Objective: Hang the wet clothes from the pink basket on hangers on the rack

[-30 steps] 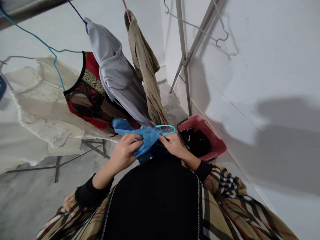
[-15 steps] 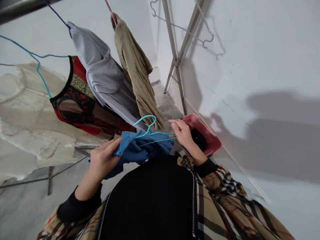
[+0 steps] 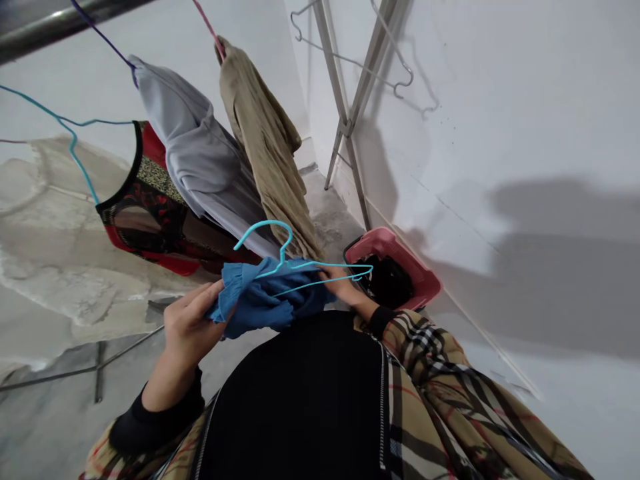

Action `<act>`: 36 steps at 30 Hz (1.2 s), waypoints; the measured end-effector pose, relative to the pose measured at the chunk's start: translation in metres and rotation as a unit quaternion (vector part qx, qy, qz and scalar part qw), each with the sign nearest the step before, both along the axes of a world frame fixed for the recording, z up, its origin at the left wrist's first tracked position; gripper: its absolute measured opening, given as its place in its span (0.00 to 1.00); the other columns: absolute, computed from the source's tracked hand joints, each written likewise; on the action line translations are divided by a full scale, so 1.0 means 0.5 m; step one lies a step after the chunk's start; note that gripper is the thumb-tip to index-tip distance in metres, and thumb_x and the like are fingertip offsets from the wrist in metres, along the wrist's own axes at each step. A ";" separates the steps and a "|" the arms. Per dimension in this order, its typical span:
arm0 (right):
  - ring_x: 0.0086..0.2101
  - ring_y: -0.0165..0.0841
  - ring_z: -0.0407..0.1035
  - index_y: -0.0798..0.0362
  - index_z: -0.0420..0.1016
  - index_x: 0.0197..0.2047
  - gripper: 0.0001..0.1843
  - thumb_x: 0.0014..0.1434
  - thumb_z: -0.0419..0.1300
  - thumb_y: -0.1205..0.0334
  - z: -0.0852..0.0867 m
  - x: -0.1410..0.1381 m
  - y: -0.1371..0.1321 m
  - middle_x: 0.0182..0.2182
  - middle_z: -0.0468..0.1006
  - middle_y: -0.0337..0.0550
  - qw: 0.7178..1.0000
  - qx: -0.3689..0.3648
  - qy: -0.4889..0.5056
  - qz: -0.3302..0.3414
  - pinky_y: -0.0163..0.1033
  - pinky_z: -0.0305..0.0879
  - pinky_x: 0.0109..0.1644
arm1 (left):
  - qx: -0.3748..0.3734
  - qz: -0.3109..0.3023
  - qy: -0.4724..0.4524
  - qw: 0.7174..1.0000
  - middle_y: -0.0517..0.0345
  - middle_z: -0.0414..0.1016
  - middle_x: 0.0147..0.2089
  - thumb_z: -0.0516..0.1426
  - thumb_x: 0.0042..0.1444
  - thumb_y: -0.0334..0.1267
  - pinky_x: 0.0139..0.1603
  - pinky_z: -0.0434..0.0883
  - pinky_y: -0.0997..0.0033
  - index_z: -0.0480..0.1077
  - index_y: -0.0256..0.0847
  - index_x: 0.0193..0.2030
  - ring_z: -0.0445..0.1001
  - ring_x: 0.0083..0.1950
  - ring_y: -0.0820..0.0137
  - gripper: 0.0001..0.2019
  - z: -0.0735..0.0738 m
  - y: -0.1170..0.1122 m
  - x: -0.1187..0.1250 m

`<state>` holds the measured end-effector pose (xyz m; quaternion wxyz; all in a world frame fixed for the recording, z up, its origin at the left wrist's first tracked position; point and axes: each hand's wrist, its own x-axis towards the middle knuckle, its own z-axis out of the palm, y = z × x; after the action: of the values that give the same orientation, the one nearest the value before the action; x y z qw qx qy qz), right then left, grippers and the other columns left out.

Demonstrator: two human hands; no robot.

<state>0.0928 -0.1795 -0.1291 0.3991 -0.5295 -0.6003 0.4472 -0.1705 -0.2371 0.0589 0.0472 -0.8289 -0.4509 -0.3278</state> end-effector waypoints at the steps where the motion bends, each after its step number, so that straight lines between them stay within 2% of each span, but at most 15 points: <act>1: 0.27 0.33 0.70 0.51 0.77 0.32 0.20 0.58 0.57 0.43 0.003 0.011 0.006 0.24 0.78 0.42 1.000 -0.010 0.019 -0.001 0.37 0.68 0.29 | 0.003 0.011 -0.006 1.000 0.57 0.78 0.31 0.60 0.55 0.32 0.30 0.71 0.77 0.75 0.43 0.47 0.76 0.28 0.72 0.12 -0.002 -0.002 -0.007; 3: 0.26 0.32 0.70 0.52 0.76 0.34 0.21 0.58 0.55 0.42 0.008 0.038 0.015 0.25 0.78 0.42 0.995 -0.047 0.086 -0.010 0.38 0.69 0.31 | 0.002 0.035 -0.018 0.999 0.56 0.80 0.33 0.60 0.55 0.34 0.32 0.73 0.76 0.76 0.42 0.45 0.78 0.30 0.71 0.10 -0.010 -0.005 -0.025; 6: 0.25 0.30 0.69 0.54 0.75 0.37 0.22 0.51 0.60 0.43 0.021 0.078 0.025 0.26 0.78 0.40 0.973 -0.116 0.194 -0.050 0.38 0.68 0.33 | -0.023 0.060 -0.035 0.997 0.53 0.82 0.36 0.60 0.56 0.35 0.36 0.75 0.74 0.77 0.41 0.42 0.81 0.34 0.68 0.08 -0.034 -0.009 -0.052; 8: 0.26 0.29 0.69 0.54 0.75 0.39 0.22 0.47 0.64 0.46 0.036 0.096 0.031 0.28 0.78 0.39 0.961 -0.137 0.230 -0.071 0.37 0.67 0.33 | -0.032 0.077 -0.050 0.995 0.52 0.83 0.38 0.60 0.56 0.36 0.37 0.76 0.73 0.77 0.41 0.41 0.81 0.35 0.67 0.07 -0.055 -0.011 -0.065; 12: 0.29 0.30 0.69 0.54 0.77 0.38 0.20 0.46 0.66 0.49 0.079 0.115 0.036 0.30 0.79 0.38 0.964 -0.123 0.219 -0.087 0.35 0.66 0.35 | -0.018 0.112 -0.071 0.991 0.53 0.83 0.37 0.61 0.55 0.36 0.37 0.76 0.73 0.78 0.41 0.40 0.81 0.35 0.67 0.07 -0.090 -0.009 -0.084; 16: 0.28 0.31 0.68 0.53 0.77 0.36 0.16 0.49 0.64 0.50 0.120 0.124 0.033 0.28 0.78 0.38 0.972 -0.104 0.190 -0.095 0.36 0.66 0.33 | -0.011 0.107 -0.018 0.994 0.56 0.81 0.31 0.60 0.56 0.37 0.32 0.73 0.77 0.79 0.43 0.41 0.79 0.30 0.71 0.08 -0.110 -0.007 -0.082; 18: 0.28 0.32 0.69 0.52 0.78 0.37 0.15 0.53 0.61 0.50 0.140 0.125 0.026 0.28 0.78 0.39 0.983 -0.080 0.151 -0.069 0.36 0.67 0.33 | -0.013 0.110 -0.002 0.994 0.57 0.80 0.30 0.59 0.56 0.36 0.31 0.72 0.79 0.78 0.43 0.41 0.78 0.29 0.72 0.08 -0.117 -0.007 -0.072; 21: 0.30 0.33 0.70 0.52 0.79 0.40 0.13 0.58 0.58 0.54 0.174 0.123 0.008 0.31 0.78 0.41 0.999 -0.007 0.022 0.040 0.38 0.68 0.36 | -0.032 0.111 -0.052 0.992 0.57 0.79 0.28 0.59 0.55 0.36 0.30 0.72 0.79 0.78 0.40 0.36 0.76 0.27 0.73 0.06 -0.128 -0.005 -0.052; 23: 0.34 0.34 0.71 0.52 0.80 0.41 0.12 0.61 0.57 0.57 0.197 0.123 -0.002 0.33 0.78 0.43 0.988 0.076 -0.081 0.109 0.41 0.68 0.41 | -0.067 0.097 -0.105 0.987 0.58 0.78 0.26 0.59 0.55 0.38 0.29 0.72 0.78 0.76 0.40 0.31 0.74 0.24 0.74 0.06 -0.133 -0.003 -0.041; 25: 0.38 0.37 0.70 0.51 0.80 0.41 0.11 0.61 0.58 0.58 0.218 0.126 -0.008 0.36 0.77 0.46 0.962 0.164 -0.168 0.138 0.45 0.68 0.46 | -0.105 0.079 -0.144 0.981 0.60 0.76 0.24 0.59 0.54 0.38 0.28 0.71 0.78 0.74 0.40 0.28 0.72 0.23 0.75 0.07 -0.136 0.000 -0.035; 28: 0.41 0.39 0.69 0.51 0.80 0.40 0.11 0.62 0.60 0.55 0.237 0.135 -0.006 0.38 0.74 0.49 0.927 0.248 -0.241 0.148 0.49 0.66 0.50 | -0.124 0.065 -0.178 0.974 0.61 0.75 0.22 0.60 0.52 0.38 0.27 0.70 0.78 0.72 0.39 0.25 0.70 0.22 0.75 0.08 -0.135 0.005 -0.033; 30: 0.42 0.39 0.69 0.52 0.79 0.41 0.12 0.62 0.59 0.54 0.240 0.143 0.000 0.39 0.73 0.49 0.920 0.278 -0.236 0.143 0.48 0.66 0.50 | -0.117 0.055 -0.196 0.972 0.60 0.74 0.22 0.60 0.52 0.38 0.27 0.71 0.77 0.71 0.40 0.23 0.71 0.23 0.74 0.08 -0.130 0.010 -0.035; 33: 0.41 0.37 0.69 0.51 0.74 0.50 0.15 0.64 0.56 0.55 0.242 0.160 0.014 0.39 0.73 0.47 0.922 0.301 -0.224 0.096 0.45 0.67 0.48 | -0.105 0.024 -0.219 0.970 0.59 0.76 0.23 0.61 0.52 0.35 0.30 0.73 0.75 0.72 0.40 0.25 0.73 0.25 0.73 0.07 -0.119 0.018 -0.037; 35: 0.39 0.37 0.68 0.50 0.69 0.58 0.20 0.66 0.55 0.54 0.248 0.172 0.025 0.37 0.74 0.46 0.912 0.299 -0.267 0.084 0.44 0.67 0.45 | -0.109 0.005 -0.223 0.969 0.58 0.77 0.25 0.61 0.52 0.35 0.30 0.73 0.75 0.72 0.40 0.25 0.73 0.25 0.73 0.06 -0.111 0.024 -0.039; 36: 0.38 0.38 0.68 0.49 0.69 0.59 0.20 0.66 0.54 0.53 0.254 0.177 0.031 0.36 0.74 0.45 0.901 0.299 -0.303 0.091 0.44 0.66 0.45 | -0.112 0.001 -0.223 0.968 0.57 0.78 0.26 0.61 0.52 0.35 0.31 0.73 0.74 0.72 0.40 0.25 0.74 0.25 0.73 0.06 -0.108 0.027 -0.039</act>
<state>0.1815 -0.1642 -0.0022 0.2954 -0.4386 -0.8429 0.0993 -0.1901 -0.2236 0.0050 -0.1473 -0.7347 -0.4845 -0.4515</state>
